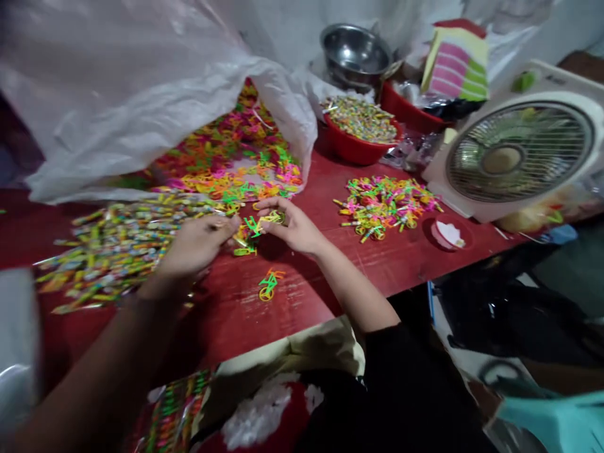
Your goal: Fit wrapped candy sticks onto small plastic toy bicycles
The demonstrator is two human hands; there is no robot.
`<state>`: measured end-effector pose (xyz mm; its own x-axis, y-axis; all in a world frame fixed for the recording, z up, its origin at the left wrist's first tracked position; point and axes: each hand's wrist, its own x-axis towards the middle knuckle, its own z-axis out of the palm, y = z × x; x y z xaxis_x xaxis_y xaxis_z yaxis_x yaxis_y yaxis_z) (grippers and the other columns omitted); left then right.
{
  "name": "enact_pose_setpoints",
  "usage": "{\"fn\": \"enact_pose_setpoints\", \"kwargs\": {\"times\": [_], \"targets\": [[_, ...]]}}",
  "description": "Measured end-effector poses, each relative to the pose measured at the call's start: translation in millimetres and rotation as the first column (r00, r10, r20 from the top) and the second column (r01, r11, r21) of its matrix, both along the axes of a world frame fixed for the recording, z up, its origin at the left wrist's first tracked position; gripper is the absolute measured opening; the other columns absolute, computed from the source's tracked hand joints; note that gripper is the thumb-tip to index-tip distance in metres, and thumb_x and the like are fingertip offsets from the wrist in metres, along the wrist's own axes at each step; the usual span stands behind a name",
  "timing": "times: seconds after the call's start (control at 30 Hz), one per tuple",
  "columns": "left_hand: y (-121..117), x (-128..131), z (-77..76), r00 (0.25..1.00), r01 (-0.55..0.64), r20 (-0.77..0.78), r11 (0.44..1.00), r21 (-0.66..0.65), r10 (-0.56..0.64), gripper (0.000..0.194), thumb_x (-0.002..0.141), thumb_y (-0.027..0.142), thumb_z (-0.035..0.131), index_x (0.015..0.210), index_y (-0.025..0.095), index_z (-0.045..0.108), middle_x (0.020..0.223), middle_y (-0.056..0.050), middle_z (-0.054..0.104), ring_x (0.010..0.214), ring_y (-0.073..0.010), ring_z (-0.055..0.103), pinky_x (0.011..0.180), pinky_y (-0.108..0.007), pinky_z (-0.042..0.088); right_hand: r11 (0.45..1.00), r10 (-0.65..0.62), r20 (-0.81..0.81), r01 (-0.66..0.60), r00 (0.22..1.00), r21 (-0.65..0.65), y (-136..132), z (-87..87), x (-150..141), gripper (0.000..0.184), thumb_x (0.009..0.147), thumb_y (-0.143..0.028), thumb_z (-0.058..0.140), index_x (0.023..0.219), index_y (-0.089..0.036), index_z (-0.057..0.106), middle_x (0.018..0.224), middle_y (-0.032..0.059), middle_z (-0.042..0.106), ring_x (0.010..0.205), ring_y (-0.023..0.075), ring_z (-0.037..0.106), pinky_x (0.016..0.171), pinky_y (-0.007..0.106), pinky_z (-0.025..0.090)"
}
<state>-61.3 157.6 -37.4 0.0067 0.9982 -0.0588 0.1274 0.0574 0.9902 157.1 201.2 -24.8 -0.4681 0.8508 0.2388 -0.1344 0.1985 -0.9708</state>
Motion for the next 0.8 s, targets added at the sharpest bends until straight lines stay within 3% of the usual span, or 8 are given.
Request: {"fn": "enact_pose_setpoints", "kwargs": {"times": [0.07, 0.13, 0.27, 0.4, 0.53, 0.63, 0.7, 0.8], "targets": [[4, 5, -12.4, 0.983, 0.003, 0.182, 0.999, -0.032, 0.003, 0.054, 0.082, 0.065, 0.075, 0.063, 0.015, 0.063, 0.055, 0.0, 0.056, 0.054, -0.0109, 0.047, 0.053, -0.024, 0.036, 0.998, -0.063, -0.017, 0.063, 0.998, -0.018, 1, -8.8, -12, 0.053, 0.065, -0.035, 0.094, 0.106, -0.022, 0.063, 0.109, 0.0038, 0.066, 0.103, 0.0189, 0.062, 0.092, 0.032, 0.053], [6, 15, -24.7, 0.912, 0.031, 0.409, 0.998, -0.052, -0.007, 0.054, 0.078, 0.065, 0.079, 0.065, 0.015, 0.063, 0.058, 0.0, 0.057, 0.057, -0.0109, 0.049, 0.056, -0.024, 0.039, 0.983, -0.161, -0.016, 0.159, 0.987, -0.097, 2, -23.8, -22, 0.054, 0.059, -0.034, 0.097, 0.098, -0.021, 0.062, 0.102, 0.0025, 0.067, 0.096, 0.0177, 0.063, 0.09, 0.033, 0.053], [1, 27, -32.8, 0.741, 0.104, 0.668, 0.995, -0.016, -0.067, 0.042, 0.073, 0.049, 0.089, 0.079, 0.012, 0.07, 0.076, -0.004, 0.067, 0.072, -0.0127, 0.057, 0.071, -0.026, 0.047, 0.957, -0.194, 0.027, 0.195, 0.981, -0.216, -2, -43.0, -30, 0.045, 0.068, -0.045, 0.091, 0.096, -0.021, 0.066, 0.087, 0.0002, 0.069, 0.077, 0.015, 0.063, 0.08, 0.032, 0.054], [-3, 23, -26.8, 0.709, 0.064, 0.705, 0.997, -0.054, -0.007, 0.038, 0.066, 0.031, 0.094, 0.09, 0.01, 0.072, 0.083, -0.005, 0.071, 0.081, -0.0139, 0.065, 0.083, -0.029, 0.05, 0.983, -0.109, 0.104, 0.123, 0.989, -0.137, -3, -33.4, -20, 0.041, 0.076, -0.045, 0.087, 0.104, -0.021, 0.068, 0.082, -0.0002, 0.069, 0.076, 0.0149, 0.064, 0.079, 0.031, 0.052], [-3, 20, -23.7, 0.722, -0.07, 0.683, 0.994, -0.088, 0.111, 0.051, 0.057, 0.019, 0.097, 0.097, 0.015, 0.065, 0.085, -0.003, 0.075, 0.084, -0.0164, 0.071, 0.089, -0.034, 0.052, 0.979, -0.189, 0.083, 0.194, 0.979, -0.06, -2, -24.8, -8, 0.03, 0.085, -0.045, 0.081, 0.1, -0.021, 0.071, 0.089, 0.0006, 0.069, 0.08, 0.0136, 0.061, 0.078, 0.028, 0.05], [-2, 23, -27.0, 0.726, -0.099, 0.674, 0.991, -0.091, 0.135, 0.057, 0.054, 0.023, 0.098, 0.095, 0.016, 0.06, 0.083, -0.002, 0.075, 0.08, -0.0157, 0.072, 0.086, -0.033, 0.053, 0.991, -0.09, 0.054, 0.095, 0.995, -0.099, -6, -28.0, -11, 0.034, 0.089, -0.048, 0.076, 0.112, -0.023, 0.071, 0.102, 0.0029, 0.071, 0.089, 0.0158, 0.064, 0.083, 0.03, 0.052], [-1, 25, -31.1, 0.75, -0.127, 0.645, 0.989, -0.073, 0.144, 0.056, 0.056, 0.03, 0.098, 0.092, 0.017, 0.058, 0.077, 0.001, 0.072, 0.075, -0.0139, 0.07, 0.08, -0.03, 0.053, 0.994, -0.02, 0.076, 0.028, 0.997, -0.104, -10, -30.2, -16, 0.045, 0.083, -0.046, 0.081, 0.12, -0.024, 0.069, 0.109, 0.0041, 0.072, 0.095, 0.0182, 0.066, 0.089, 0.034, 0.054], [1, 23, -35.0, 0.821, -0.2, 0.547, 0.98, 0.008, 0.163, 0.052, 0.067, 0.039, 0.093, 0.094, 0.019, 0.053, 0.071, 0.004, 0.067, 0.066, -0.0128, 0.067, 0.068, -0.026, 0.051, 0.999, -0.04, 0.138, 0.043, 0.99, -0.022, -11, -25.3, -12, 0.052, 0.074, -0.041, 0.09, 0.118, -0.024, 0.068, 0.114, 0.0049, 0.073, 0.104, 0.0209, 0.067, 0.097, 0.037, 0.053]]}}
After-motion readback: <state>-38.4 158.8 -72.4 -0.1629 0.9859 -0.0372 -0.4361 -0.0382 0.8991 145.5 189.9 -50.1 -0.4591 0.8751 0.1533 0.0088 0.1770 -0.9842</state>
